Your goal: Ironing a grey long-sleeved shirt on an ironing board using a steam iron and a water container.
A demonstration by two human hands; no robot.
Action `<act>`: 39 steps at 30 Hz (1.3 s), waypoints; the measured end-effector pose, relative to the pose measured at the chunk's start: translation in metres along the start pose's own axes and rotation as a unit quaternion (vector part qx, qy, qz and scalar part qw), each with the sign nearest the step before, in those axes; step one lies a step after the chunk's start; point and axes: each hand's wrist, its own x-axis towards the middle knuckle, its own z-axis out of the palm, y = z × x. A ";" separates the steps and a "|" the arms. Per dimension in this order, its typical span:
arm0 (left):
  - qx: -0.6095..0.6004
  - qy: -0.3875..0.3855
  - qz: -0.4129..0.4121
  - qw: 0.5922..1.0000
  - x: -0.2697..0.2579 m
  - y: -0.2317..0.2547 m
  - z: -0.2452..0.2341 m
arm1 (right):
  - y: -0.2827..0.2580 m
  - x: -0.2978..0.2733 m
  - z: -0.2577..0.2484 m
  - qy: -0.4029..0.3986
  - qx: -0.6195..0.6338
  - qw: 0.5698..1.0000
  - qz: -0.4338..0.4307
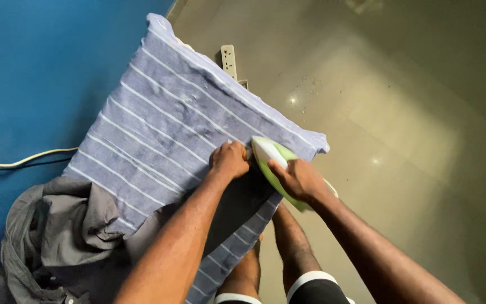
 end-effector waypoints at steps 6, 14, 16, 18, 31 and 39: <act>-0.095 -0.040 -0.046 0.994 -0.006 0.011 -0.012 | 0.066 -0.048 0.017 -0.030 -0.008 0.999 0.033; -0.125 0.016 -0.042 0.991 -0.006 0.010 -0.018 | 0.017 -0.015 0.014 -0.012 -0.042 0.999 -0.009; -0.132 0.051 -0.048 0.989 -0.001 0.000 -0.020 | -0.008 0.004 0.015 0.008 -0.040 0.999 -0.016; -0.052 0.196 -0.073 0.977 0.005 -0.017 -0.019 | -0.033 0.022 0.018 0.052 -0.052 0.997 -0.026; -0.123 0.006 -0.079 0.989 0.026 -0.096 -0.048 | -0.039 -0.021 0.029 0.078 -0.091 0.991 -0.065; -0.132 0.021 -0.084 0.987 0.022 -0.093 -0.043 | -0.086 0.009 0.014 0.094 -0.063 0.992 -0.051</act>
